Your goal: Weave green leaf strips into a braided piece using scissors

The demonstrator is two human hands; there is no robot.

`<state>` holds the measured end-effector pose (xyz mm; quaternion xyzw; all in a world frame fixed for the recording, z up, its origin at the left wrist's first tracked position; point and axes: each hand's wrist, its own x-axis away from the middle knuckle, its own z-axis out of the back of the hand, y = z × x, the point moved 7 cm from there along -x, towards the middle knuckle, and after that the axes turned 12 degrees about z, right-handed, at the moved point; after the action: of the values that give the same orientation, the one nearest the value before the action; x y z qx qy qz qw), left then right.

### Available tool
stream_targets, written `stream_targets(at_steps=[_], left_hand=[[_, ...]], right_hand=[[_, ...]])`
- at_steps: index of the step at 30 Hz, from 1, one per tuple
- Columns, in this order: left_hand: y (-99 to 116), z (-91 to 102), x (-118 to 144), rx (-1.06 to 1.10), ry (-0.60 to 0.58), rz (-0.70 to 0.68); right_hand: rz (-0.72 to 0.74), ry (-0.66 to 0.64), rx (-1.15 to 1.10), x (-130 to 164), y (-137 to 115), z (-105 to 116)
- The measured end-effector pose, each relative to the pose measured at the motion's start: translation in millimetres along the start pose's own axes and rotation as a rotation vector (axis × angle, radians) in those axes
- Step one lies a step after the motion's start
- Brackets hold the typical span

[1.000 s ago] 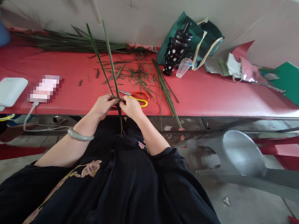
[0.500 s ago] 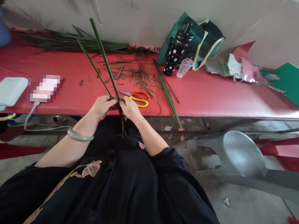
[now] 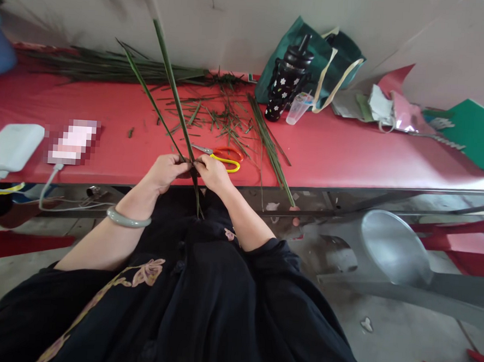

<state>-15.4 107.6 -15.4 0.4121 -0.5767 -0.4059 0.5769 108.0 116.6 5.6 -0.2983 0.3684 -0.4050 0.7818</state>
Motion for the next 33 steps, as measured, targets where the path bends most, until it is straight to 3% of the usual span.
stream_targets(at_steps=[8,13,19,23,33], left_hand=[[-3.4,-4.2,0.2,0.058,-0.1,0.029],[1.4,-3.6,2.5,0.102,-0.088,-0.004],[8.4,1.3,5.2,0.138,0.036,-0.051],[11.3,-0.2,7.3,0.157,0.041,-0.066],[8.8,6.3,5.5,0.331,0.174,-0.048]], right_hand=[[-0.03,-0.029,0.006,1.2,-0.4,-4.6],[-0.036,0.005,0.079,3.5,-7.5,-7.3],[-0.038,0.063,0.072,5.2,-10.4,-13.3],[-0.05,0.11,0.092,4.0,-7.0,-13.8],[-0.001,0.1,0.173,0.5,-14.6,-9.7]])
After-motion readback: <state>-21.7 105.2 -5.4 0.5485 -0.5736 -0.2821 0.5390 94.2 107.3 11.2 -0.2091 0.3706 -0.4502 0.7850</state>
